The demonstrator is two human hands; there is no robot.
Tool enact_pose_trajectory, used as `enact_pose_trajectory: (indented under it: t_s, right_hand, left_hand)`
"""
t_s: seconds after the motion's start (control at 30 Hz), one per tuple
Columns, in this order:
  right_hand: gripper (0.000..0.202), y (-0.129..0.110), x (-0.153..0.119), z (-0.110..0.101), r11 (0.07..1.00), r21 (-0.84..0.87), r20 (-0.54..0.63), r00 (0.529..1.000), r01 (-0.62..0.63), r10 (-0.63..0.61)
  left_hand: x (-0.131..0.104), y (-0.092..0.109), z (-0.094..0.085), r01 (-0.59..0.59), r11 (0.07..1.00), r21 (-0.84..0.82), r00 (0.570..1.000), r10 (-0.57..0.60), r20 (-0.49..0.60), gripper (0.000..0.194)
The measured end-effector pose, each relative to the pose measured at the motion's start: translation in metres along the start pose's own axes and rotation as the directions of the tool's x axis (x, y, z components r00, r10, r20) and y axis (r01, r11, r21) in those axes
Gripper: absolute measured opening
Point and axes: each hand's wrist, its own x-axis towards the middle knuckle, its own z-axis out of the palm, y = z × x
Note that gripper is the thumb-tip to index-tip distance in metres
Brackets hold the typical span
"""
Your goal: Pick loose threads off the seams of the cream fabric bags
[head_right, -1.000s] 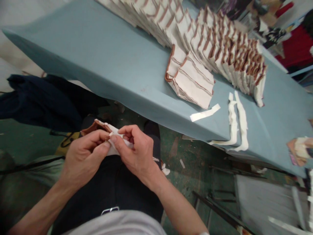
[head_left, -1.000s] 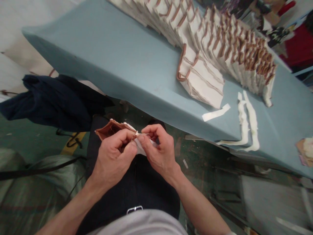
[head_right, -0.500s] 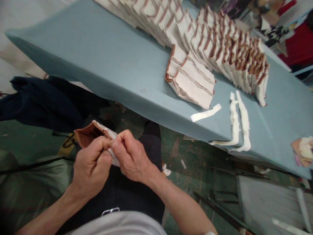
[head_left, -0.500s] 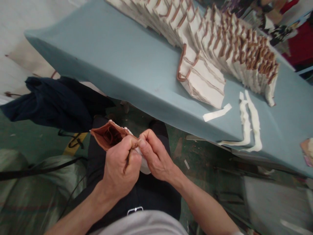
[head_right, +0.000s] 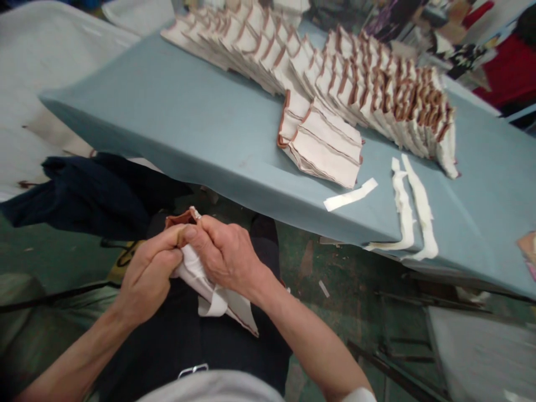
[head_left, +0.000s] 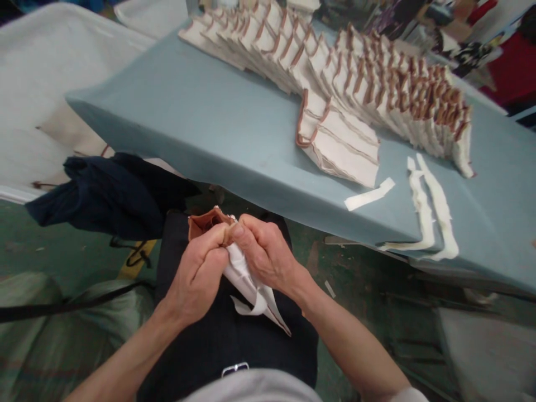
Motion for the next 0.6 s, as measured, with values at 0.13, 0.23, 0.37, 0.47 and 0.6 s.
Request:
enact_pose_trajectory:
  t_s: [0.13, 0.23, 0.37, 0.47, 0.6]
  right_hand:
    - [0.048, 0.002, -0.001, 0.0, 0.994, 0.108, -0.052, 0.999, 0.016, -0.01]
    - [0.049, 0.0, -0.01, -0.005, 0.987, 0.161, -0.044, 0.999, -0.011, 0.019]
    - [0.033, -0.01, -0.02, -0.013, 0.983, 0.063, 0.021, 0.985, -0.175, 0.174]
    - [0.025, -0.014, -0.024, -0.012, 0.974, -0.048, -0.022, 0.975, -0.22, 0.219]
    - [0.027, -0.008, -0.025, -0.002, 0.968, -0.089, -0.04, 0.972, -0.234, 0.232]
  left_hand:
    - [0.004, 0.003, -0.014, 0.011, 1.0, 0.015, 1.0, -0.011, 0.025, 0.021]
    - [0.004, 0.007, -0.023, -0.03, 0.994, 0.1, 0.999, 0.028, 0.028, 0.023]
    - [0.002, 0.009, -0.025, -0.025, 0.991, 0.128, 0.998, 0.016, 0.068, 0.026]
    - [0.001, 0.008, -0.023, 0.012, 0.996, 0.091, 0.993, -0.023, 0.118, 0.028]
    - [0.004, 0.0, -0.021, 0.093, 0.993, 0.075, 0.986, -0.102, 0.131, 0.036]
